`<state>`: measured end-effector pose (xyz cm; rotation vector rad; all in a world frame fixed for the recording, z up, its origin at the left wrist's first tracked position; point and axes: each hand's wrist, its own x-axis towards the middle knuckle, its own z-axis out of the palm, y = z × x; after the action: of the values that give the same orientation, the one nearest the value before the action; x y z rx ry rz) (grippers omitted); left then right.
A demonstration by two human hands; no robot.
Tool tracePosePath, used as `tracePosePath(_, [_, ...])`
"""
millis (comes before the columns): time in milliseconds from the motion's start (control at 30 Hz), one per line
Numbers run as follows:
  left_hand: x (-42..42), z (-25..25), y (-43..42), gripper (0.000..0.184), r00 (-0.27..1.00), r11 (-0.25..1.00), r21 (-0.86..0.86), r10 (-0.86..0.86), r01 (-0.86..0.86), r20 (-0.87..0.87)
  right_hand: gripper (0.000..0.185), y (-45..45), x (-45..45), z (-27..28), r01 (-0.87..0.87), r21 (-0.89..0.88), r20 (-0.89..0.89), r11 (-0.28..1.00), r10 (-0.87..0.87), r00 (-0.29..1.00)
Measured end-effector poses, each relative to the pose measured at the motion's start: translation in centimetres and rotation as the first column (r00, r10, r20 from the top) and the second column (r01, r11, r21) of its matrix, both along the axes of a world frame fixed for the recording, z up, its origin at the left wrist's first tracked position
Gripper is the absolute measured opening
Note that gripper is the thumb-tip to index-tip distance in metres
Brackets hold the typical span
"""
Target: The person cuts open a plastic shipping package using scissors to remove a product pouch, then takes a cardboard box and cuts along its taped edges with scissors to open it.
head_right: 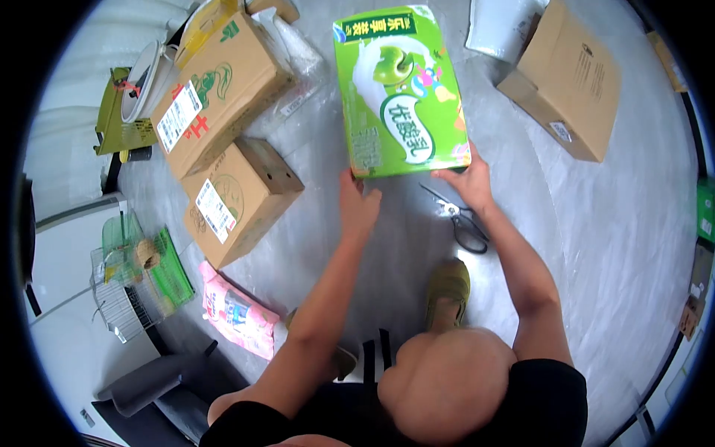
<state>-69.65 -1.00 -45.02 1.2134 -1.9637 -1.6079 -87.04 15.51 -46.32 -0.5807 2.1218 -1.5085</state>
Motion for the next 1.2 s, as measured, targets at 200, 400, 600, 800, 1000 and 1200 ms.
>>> tracePosePath(200, [-0.5,5.1,1.1,0.064,0.998,0.994,-0.106,0.023,-0.016,0.063,0.071,0.6,-0.3,4.1,0.054,0.104,-0.227,0.993,-0.029,0.973])
tracePosePath(400, [0.0,17.7,0.3,0.067,0.988,0.856,-0.513,-0.021,-0.063,-0.156,0.055,-0.2,-0.3,17.3,0.238,0.101,-0.371,0.966,-0.186,0.910])
tracePosePath(600, [-0.8,23.8,-0.8,0.061,0.916,0.779,-0.575,-0.002,-0.250,-0.402,0.036,-1.8,-0.4,22.8,0.217,-0.254,-0.528,0.942,-0.323,0.785])
tracePosePath(800, [-2.4,22.6,-2.9,0.061,0.908,0.747,-0.599,0.017,-0.290,-0.418,0.041,-3.8,-1.4,22.3,0.180,-0.255,-0.666,0.950,-0.308,0.679])
tracePosePath(1000, [-3.5,21.9,-4.3,0.059,0.887,0.770,-0.565,0.002,-0.296,-0.461,0.046,-5.0,-2.4,21.8,0.194,-0.278,-0.703,0.941,-0.337,0.627])
tracePosePath(1200, [-4.1,21.6,-4.6,0.057,0.861,0.769,-0.548,0.006,-0.329,-0.508,0.054,-5.5,-2.5,21.4,0.217,-0.281,-0.664,0.935,-0.353,0.660])
